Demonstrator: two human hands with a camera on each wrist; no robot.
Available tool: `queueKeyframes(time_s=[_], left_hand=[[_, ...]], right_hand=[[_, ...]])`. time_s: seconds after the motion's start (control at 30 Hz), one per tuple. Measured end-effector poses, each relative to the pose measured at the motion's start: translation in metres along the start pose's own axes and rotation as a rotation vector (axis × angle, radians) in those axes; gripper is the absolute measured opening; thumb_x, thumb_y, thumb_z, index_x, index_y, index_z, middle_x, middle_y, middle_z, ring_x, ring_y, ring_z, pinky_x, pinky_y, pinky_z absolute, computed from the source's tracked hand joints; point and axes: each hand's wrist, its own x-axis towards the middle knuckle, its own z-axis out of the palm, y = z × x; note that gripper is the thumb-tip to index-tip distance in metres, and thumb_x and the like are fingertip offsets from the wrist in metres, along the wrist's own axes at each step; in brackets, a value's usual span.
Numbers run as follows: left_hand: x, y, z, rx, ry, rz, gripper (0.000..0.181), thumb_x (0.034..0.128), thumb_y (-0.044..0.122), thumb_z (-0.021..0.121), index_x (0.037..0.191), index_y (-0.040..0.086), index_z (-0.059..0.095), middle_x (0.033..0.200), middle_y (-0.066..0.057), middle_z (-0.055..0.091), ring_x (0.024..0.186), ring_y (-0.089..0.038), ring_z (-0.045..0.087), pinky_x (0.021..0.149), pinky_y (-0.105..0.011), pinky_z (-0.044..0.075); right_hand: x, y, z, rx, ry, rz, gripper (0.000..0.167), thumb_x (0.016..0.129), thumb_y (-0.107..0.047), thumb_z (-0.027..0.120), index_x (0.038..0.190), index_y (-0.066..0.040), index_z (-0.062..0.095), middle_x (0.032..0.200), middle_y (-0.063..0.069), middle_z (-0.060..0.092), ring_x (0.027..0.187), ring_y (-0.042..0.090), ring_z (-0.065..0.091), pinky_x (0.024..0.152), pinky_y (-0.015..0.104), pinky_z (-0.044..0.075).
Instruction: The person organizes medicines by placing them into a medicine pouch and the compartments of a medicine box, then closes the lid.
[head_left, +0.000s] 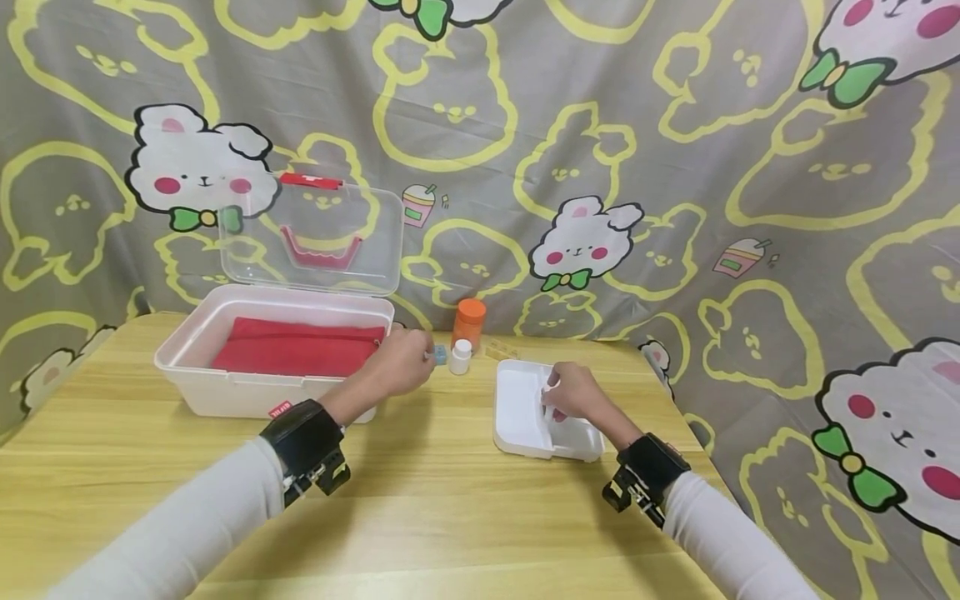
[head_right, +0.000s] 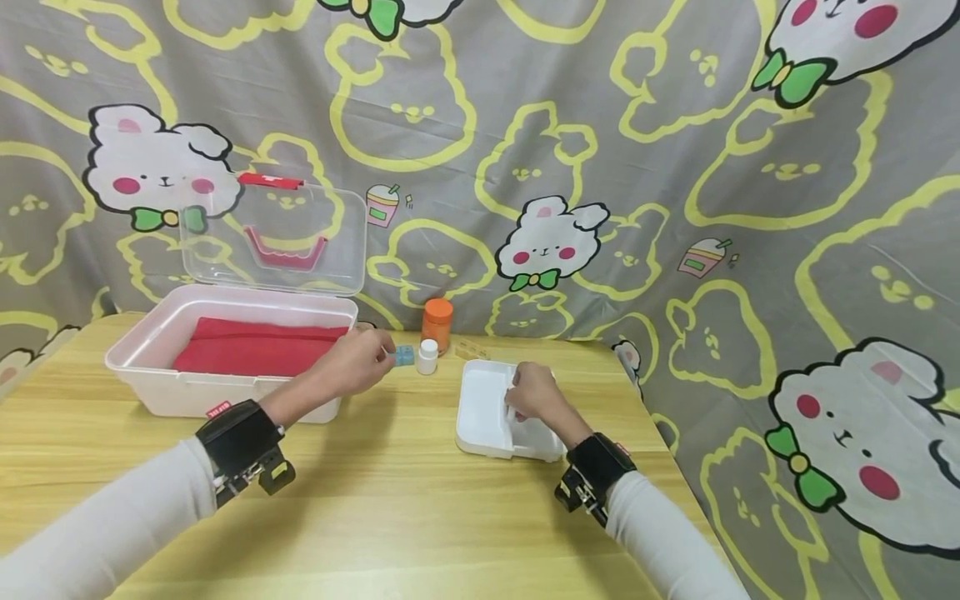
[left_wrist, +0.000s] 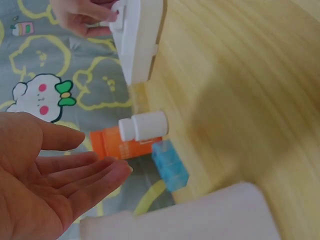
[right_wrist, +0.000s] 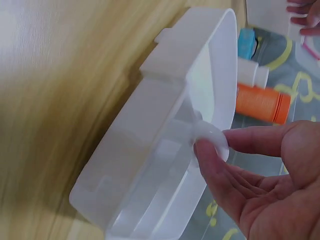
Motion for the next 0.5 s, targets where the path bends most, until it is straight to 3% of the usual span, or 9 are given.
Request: queueKeyframes(time_s=[0.1,0.2,0.27,0.33,0.5], left_hand=[[0.0,0.0,0.009,0.012,0.02,0.04,0.021,0.0863,0.002,0.064,0.066,0.002,0.06,0.059,0.001,0.041,0.059,-0.015,0.037,0.056,-0.026,0.032],[-0.002,0.0,0.021,0.006,-0.01,0.033,0.012,0.0867,0.004,0.066,0.077,-0.003,0.068,0.066,-0.006,0.06,0.061,-0.017,0.051,0.057,-0.029,0.043],[-0.004,0.0,0.029,-0.001,-0.049,-0.009,0.014,0.0889,0.007,0.066,0.092,-0.005,0.073,0.084,-0.013,0.072,0.072,-0.021,0.064,0.066,-0.034,0.053],[-0.006,0.0,0.036,-0.015,-0.087,-0.057,0.022,0.0912,0.009,0.067,0.106,-0.006,0.072,0.102,-0.019,0.075,0.085,-0.026,0.07,0.076,-0.04,0.058],[-0.01,-0.001,0.05,-0.059,-0.136,-0.158,0.027,0.094,0.013,0.066,0.112,-0.006,0.071,0.111,-0.021,0.073,0.084,-0.025,0.068,0.079,-0.041,0.058]], right_hand=[[-0.004,-0.006,0.006,0.037,-0.01,-0.009,0.031,0.087,-0.004,0.068,0.112,0.011,0.06,0.079,0.016,0.067,0.057,0.022,0.07,0.057,0.033,0.06],[-0.008,-0.012,0.012,0.082,-0.015,-0.014,0.031,0.087,-0.004,0.068,0.112,0.011,0.059,0.076,0.016,0.068,0.056,0.022,0.07,0.057,0.035,0.061],[-0.011,-0.015,0.014,0.112,-0.015,-0.013,0.03,0.087,-0.005,0.069,0.112,0.01,0.059,0.075,0.015,0.068,0.055,0.023,0.07,0.057,0.036,0.061],[-0.013,-0.017,0.017,0.134,-0.021,-0.018,0.03,0.088,-0.006,0.07,0.112,0.009,0.059,0.072,0.015,0.069,0.056,0.023,0.071,0.057,0.036,0.061],[-0.019,-0.023,0.023,0.165,-0.035,-0.046,0.03,0.091,-0.008,0.069,0.114,0.008,0.06,0.071,0.014,0.07,0.057,0.023,0.071,0.058,0.037,0.061]])
